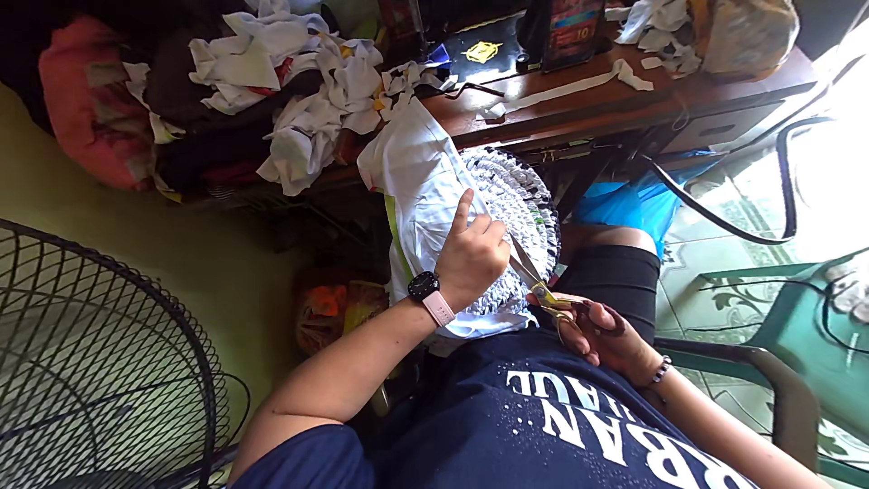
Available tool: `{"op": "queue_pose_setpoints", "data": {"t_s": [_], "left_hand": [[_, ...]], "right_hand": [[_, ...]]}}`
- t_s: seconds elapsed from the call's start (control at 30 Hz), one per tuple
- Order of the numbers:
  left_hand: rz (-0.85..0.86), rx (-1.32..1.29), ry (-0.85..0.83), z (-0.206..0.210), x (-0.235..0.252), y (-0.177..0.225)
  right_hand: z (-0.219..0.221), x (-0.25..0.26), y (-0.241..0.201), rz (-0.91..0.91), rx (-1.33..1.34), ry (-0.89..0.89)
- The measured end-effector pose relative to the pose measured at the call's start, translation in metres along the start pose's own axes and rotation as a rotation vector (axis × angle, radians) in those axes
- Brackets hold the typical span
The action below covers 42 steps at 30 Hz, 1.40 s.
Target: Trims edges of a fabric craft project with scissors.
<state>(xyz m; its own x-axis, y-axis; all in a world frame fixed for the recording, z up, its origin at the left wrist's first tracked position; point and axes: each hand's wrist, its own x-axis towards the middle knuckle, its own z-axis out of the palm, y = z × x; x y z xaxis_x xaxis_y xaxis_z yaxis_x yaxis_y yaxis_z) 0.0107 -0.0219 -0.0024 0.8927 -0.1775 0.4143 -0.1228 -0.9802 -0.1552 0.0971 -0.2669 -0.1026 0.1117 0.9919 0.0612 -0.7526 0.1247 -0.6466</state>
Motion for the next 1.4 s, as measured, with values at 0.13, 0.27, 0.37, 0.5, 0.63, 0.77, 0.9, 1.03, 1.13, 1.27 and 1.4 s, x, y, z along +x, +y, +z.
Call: {"op": "queue_pose_setpoints", "data": {"t_s": [0.13,0.27,0.37,0.5,0.63,0.77,0.9,1.03,1.13,1.27,1.4], "left_hand": [[-0.004,0.001,-0.022,-0.002,0.002,0.001],[-0.006,0.007,-0.061,-0.005,0.004,0.003],[-0.003,0.007,-0.075,-0.006,0.004,0.003],[-0.008,-0.001,-0.039,-0.004,0.003,0.001],[-0.015,-0.053,0.002,-0.005,0.001,-0.002],[-0.024,-0.107,0.017,-0.007,-0.003,-0.007],[-0.046,-0.175,0.049,-0.004,-0.006,-0.013],[-0.025,-0.174,0.039,-0.003,-0.007,-0.014],[0.013,-0.107,0.024,-0.003,-0.006,-0.010],[0.018,-0.047,-0.024,-0.003,-0.003,-0.004],[0.014,-0.020,-0.039,-0.002,-0.003,-0.002]], "right_hand": [[0.000,0.000,-0.001,0.002,-0.001,0.004],[0.000,0.000,0.000,-0.005,-0.015,0.002],[-0.001,0.000,0.000,-0.010,-0.013,0.003],[-0.001,0.000,0.000,-0.012,-0.009,0.004],[-0.001,0.000,0.000,-0.014,-0.008,0.006],[-0.002,0.000,0.000,-0.008,-0.006,-0.002],[-0.003,0.000,0.001,-0.006,-0.016,0.000],[-0.005,0.000,0.001,0.003,-0.010,0.011],[-0.003,0.000,0.000,0.003,-0.017,0.013],[-0.001,0.000,-0.001,0.003,-0.042,0.017],[-0.003,0.000,0.000,-0.002,-0.027,-0.010]]}}
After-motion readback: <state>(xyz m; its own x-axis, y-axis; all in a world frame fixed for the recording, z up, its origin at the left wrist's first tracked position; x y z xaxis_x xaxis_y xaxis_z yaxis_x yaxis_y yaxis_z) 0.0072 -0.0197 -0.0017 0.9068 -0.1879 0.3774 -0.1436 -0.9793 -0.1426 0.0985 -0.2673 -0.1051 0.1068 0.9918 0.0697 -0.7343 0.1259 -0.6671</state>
